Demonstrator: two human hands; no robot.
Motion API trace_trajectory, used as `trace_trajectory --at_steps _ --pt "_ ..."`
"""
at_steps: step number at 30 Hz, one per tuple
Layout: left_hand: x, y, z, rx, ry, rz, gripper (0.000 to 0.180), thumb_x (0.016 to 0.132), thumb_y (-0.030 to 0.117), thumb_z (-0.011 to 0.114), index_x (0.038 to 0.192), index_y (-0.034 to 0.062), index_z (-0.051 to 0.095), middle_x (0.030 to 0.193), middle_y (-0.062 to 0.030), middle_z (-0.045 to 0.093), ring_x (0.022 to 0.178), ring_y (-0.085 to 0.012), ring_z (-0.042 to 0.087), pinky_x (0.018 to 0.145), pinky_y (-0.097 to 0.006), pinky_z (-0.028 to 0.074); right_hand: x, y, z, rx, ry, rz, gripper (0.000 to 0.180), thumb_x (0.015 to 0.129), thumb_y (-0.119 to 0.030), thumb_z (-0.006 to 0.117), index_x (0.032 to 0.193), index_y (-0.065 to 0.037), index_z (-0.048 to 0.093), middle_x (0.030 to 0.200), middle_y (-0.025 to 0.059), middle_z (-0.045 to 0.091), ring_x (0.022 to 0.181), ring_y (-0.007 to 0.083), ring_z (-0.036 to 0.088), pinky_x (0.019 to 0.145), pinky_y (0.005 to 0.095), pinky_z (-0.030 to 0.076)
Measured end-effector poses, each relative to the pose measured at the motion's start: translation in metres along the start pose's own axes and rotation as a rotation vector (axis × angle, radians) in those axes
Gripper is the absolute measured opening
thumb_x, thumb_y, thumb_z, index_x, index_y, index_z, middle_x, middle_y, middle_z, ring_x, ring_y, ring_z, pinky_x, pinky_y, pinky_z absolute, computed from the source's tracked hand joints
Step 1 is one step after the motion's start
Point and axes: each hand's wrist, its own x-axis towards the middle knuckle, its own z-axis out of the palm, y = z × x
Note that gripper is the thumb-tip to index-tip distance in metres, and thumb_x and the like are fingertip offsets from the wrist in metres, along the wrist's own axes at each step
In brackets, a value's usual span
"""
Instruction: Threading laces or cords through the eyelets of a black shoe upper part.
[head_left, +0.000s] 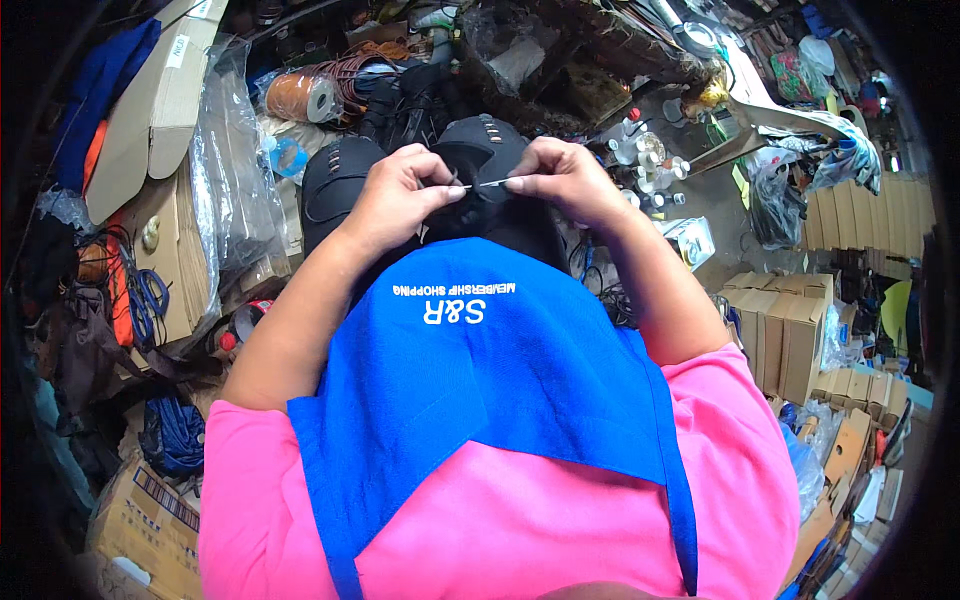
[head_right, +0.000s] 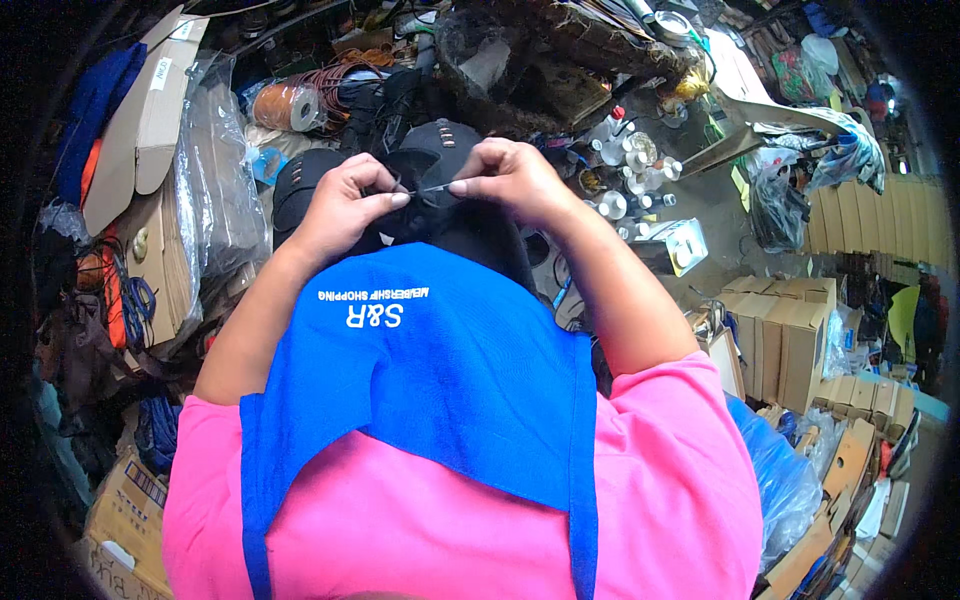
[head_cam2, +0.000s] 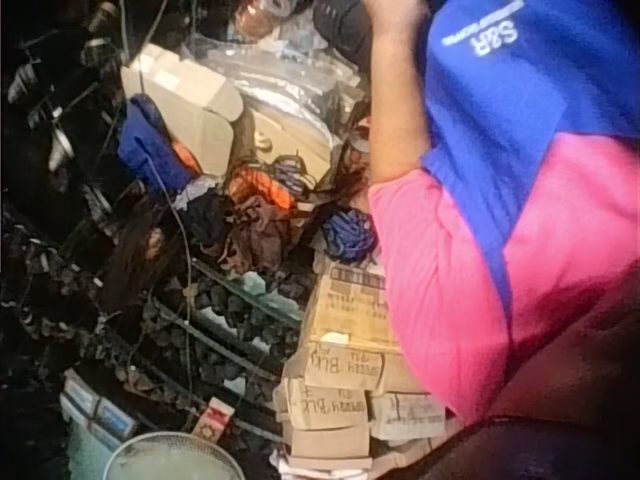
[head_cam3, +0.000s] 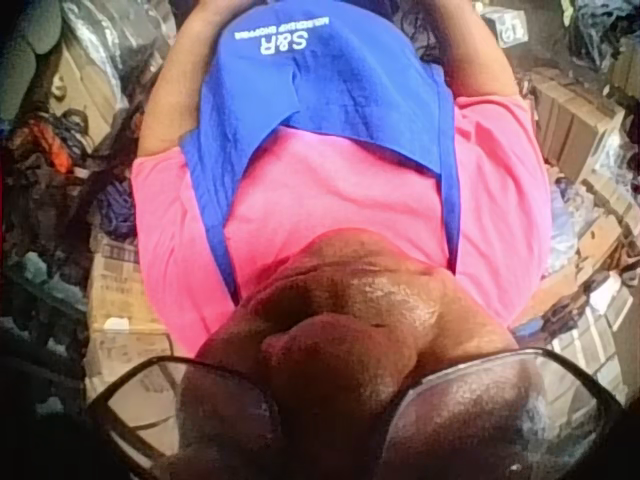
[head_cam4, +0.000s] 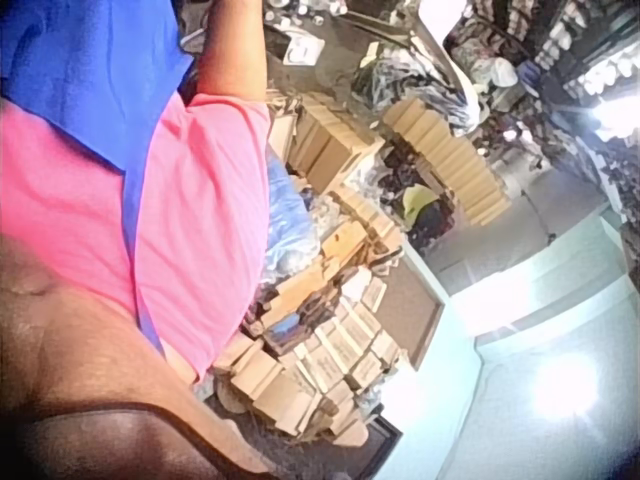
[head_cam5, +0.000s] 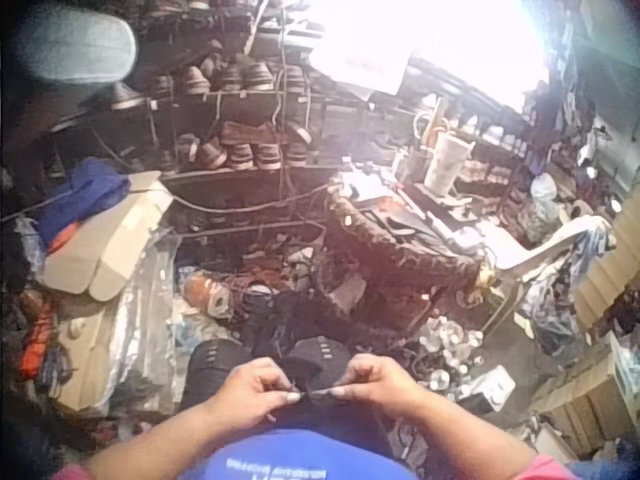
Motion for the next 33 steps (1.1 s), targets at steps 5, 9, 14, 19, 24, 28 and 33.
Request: trace_trajectory --at_steps 5,9,14,19,24,28,33 --pt "-0.005 0.005 -0.001 0.052 0.009 -0.032 0.01 0.074 0.009 0.069 0.077 0.0015 0.063 0.079 -0.0055 0.057 0.078 -0.0158 0.054 0.071 -0.028 0.043 -0.003 0.013 0.001 0.317 -0.059 0.092 0.016 0.079 -0.013 0.072 0.086 -0.003 0.063 0.079 -0.001 0.06 0.076 0.0071 0.054 0.07 0.0224 0.044" --pt "-0.002 0.007 -0.006 -0.024 0.032 0.049 0.012 0.076 0.01 0.068 0.085 0.0017 0.066 0.086 -0.0068 0.063 0.082 -0.015 0.057 0.074 -0.028 0.044 -0.003 0.007 0.003 0.195 -0.065 0.096 0.022 0.081 -0.014 0.07 0.098 -0.003 0.059 0.085 -0.003 0.059 0.077 0.005 0.053 0.071 0.0206 0.043" --pt "-0.003 0.005 -0.001 -0.095 0.039 -0.041 0.013 0.076 0.01 0.068 0.085 0.0004 0.066 0.084 -0.0066 0.063 0.081 -0.0136 0.057 0.074 -0.027 0.045 -0.004 0.011 0.009 0.181 -0.095 0.12 0.024 0.082 -0.014 0.07 0.1 -0.002 0.06 0.089 -0.0018 0.061 0.082 0.0057 0.055 0.075 0.0231 0.045" --pt "-0.002 0.004 0.002 -0.003 0.067 0.036 0.011 0.076 0.007 0.067 0.074 0.0003 0.058 0.079 -0.0053 0.06 0.075 -0.0118 0.054 0.068 -0.026 0.043 -0.007 0.015 0.0 0.224 -0.119 0.118 0.021 0.082 -0.013 0.068 0.099 -0.002 0.061 0.1 0.0014 0.06 0.086 0.0063 0.054 0.078 0.0235 0.044" --pt "-0.003 0.0 0.004 0.002 0.088 0.06 0.013 0.076 0.006 0.066 0.072 0.0003 0.055 0.078 -0.0051 0.059 0.073 -0.0123 0.053 0.066 -0.027 0.042 -0.011 0.003 -0.008 0.346 -0.152 0.212 0.013 0.081 -0.012 0.068 0.078 -0.003 0.059 0.108 0.008 0.06 0.089 0.0096 0.055 0.08 0.0239 0.043" --pt "-0.005 0.001 0.005 0.001 0.11 0.078 0.013 0.075 0.006 0.066 0.072 -0.0002 0.055 0.077 -0.0062 0.058 0.072 -0.0145 0.053 0.065 -0.027 0.042 -0.013 0.013 -0.016 0.394 -0.164 0.223 0.011 0.08 -0.012 0.068 0.079 -0.004 0.06 0.107 0.0078 0.06 0.088 0.0098 0.056 0.08 0.0236 0.043" --pt "-0.006 0.018 0.003 0.09 0.084 0.214 0.01 0.075 0.005 0.067 0.079 0.0007 0.06 0.081 -0.0077 0.059 0.077 -0.0186 0.056 0.069 -0.03 0.045 -0.011 0.022 -0.016 0.386 -0.199 0.136 0.018 0.08 -0.017 0.069 0.09 -0.005 0.061 0.105 0.0049 0.06 0.091 0.0099 0.054 0.081 0.0241 0.043"
